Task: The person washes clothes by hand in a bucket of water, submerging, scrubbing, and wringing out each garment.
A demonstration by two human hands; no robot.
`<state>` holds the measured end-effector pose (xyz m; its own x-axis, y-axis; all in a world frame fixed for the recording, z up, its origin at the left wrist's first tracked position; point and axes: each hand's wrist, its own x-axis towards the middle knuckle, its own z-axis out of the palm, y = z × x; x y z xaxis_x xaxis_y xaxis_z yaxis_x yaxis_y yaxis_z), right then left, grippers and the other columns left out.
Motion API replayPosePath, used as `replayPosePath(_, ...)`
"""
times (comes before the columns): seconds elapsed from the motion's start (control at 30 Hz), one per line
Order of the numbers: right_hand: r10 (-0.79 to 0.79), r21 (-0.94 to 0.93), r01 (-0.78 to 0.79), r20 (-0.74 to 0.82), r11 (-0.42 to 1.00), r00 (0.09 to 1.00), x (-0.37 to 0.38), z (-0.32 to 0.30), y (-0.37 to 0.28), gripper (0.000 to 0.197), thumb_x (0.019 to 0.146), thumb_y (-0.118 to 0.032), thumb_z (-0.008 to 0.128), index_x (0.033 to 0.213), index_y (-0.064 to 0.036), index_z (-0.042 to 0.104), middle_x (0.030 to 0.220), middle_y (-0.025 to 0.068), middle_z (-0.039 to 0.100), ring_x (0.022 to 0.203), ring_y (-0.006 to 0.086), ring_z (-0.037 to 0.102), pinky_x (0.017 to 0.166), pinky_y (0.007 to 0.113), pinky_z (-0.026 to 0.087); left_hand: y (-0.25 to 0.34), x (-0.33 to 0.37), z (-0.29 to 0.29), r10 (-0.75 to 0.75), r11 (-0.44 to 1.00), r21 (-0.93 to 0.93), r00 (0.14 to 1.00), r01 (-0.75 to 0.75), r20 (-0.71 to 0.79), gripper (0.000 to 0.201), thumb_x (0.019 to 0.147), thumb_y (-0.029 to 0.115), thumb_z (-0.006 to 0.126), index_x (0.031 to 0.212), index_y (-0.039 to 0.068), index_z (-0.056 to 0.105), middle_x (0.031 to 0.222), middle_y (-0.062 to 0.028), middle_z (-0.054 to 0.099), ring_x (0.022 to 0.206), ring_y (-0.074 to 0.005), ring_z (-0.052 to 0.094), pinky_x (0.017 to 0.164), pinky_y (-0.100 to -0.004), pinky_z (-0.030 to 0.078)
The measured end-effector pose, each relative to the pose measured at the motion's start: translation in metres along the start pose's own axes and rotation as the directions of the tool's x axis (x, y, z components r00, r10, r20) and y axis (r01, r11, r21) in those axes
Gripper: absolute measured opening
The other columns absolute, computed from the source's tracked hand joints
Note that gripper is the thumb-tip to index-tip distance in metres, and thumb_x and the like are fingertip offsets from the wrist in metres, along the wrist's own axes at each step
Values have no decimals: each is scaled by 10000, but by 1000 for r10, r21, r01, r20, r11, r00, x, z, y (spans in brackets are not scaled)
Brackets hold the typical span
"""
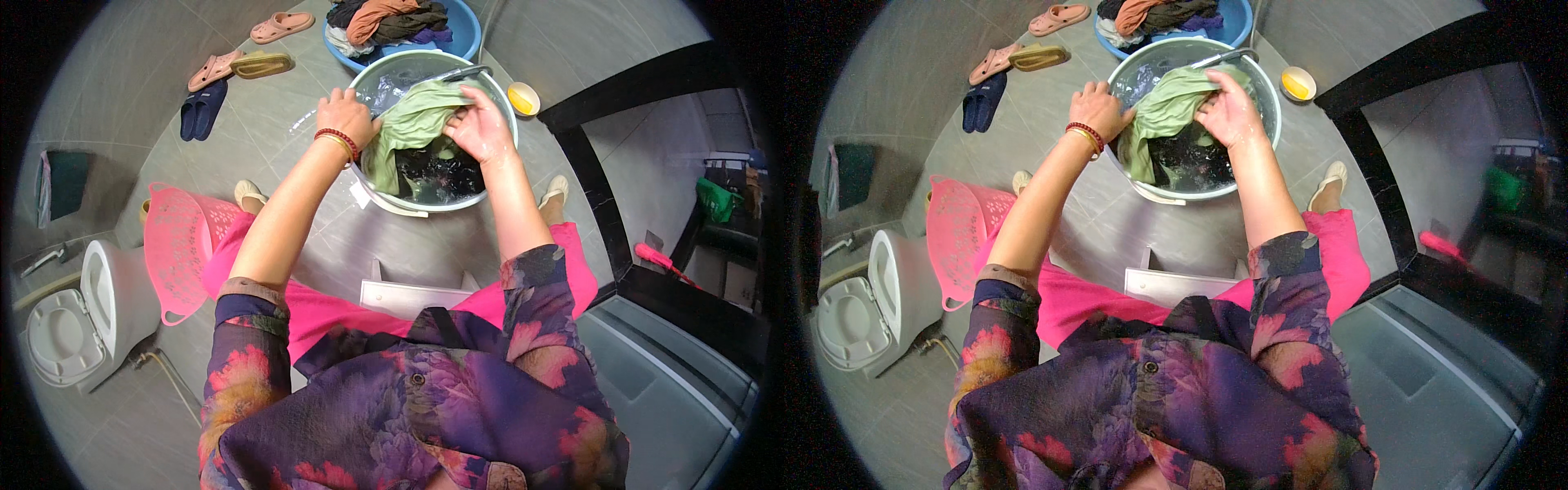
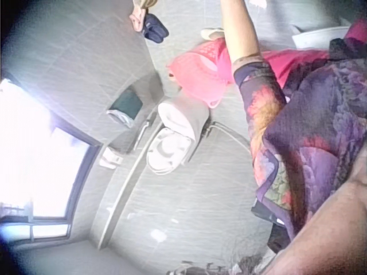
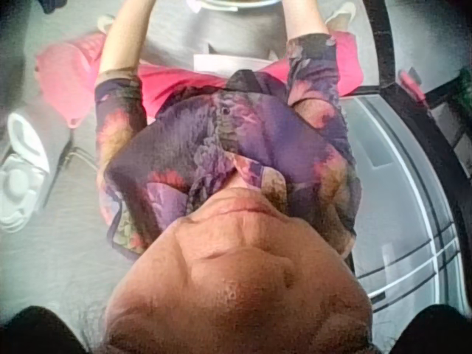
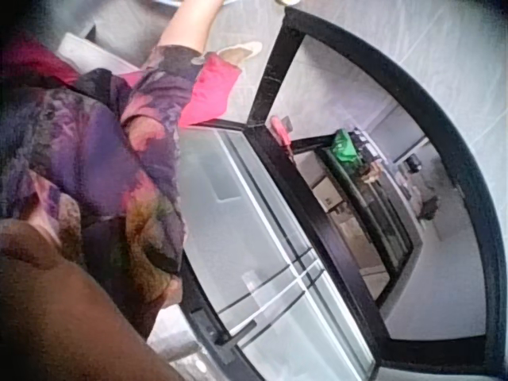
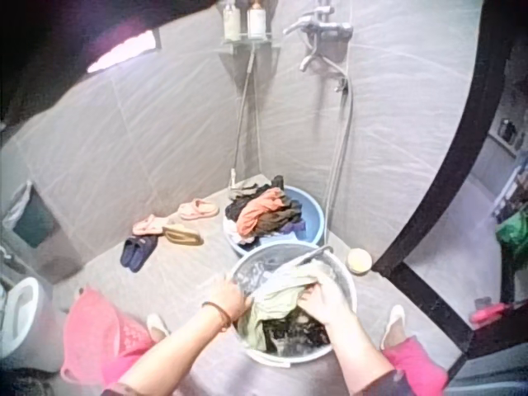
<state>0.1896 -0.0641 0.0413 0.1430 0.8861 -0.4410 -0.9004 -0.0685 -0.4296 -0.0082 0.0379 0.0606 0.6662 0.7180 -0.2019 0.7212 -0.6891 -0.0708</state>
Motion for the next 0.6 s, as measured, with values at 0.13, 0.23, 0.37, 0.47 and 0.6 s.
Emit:
replayPosePath(0.13, 110, -129, -95, 115, 987, 987, 2, 10, 13, 390, 891, -358, 523, 1115, -39, 501, 1061, 104, 567, 961, 225, 552, 877, 368, 431, 23, 26, 17, 165, 511, -772, 925, -378, -343, 945, 624, 441, 750, 1350, 58, 281, 1269, -256, 427, 1170, -386, 426, 966, -412, 369)
replayPosePath(0.23, 116, -448, -69, 77, 891, 990, -5, 1, 9, 485, 872, -502, 490, 1164, -113, 494, 1138, 90, 538, 1019, 207, 529, 879, 399, 415, 51, 32, 37, 119, 635, -742, 976, -216, -183, 903, 667, 351, 729, 1370, 95, 222, 1169, -268, 506, 1039, -396, 529, 880, -428, 428)
replayPosePath(0.37, -36, -468, -82, -237, 880, 971, 1, -38, 3, 644, 850, -431, 546, 1258, 38, 379, 1218, 204, 452, 1097, 364, 459, 861, 481, 449, 71, 36, 69, -122, 871, -485, 991, 77, -63, 626, 803, 110, 538, 1354, 201, 255, 924, -215, 606, 790, -357, 626, 662, -433, 503)
replayPosePath(0.47, -165, -375, 1, -406, 927, 899, -2, -45, 24, 606, 866, -367, 525, 1284, 23, 323, 1276, 205, 387, 1068, 380, 482, 843, 498, 466, 87, 33, 89, -64, 976, -211, 996, 50, -59, 586, 847, 42, 442, 1365, 237, 248, 876, -196, 583, 814, -316, 633, 659, -403, 516)
replayPosePath(0.6, -52, -233, -11, -259, 972, 964, 20, -88, 23, 592, 865, -391, 528, 1286, -28, 326, 1317, 184, 332, 1117, 404, 433, 863, 557, 421, 71, 47, 112, -5, 893, -449, 996, -38, -93, 583, 849, 39, 438, 1370, 205, 238, 1040, -254, 580, 920, -366, 604, 772, -444, 483)
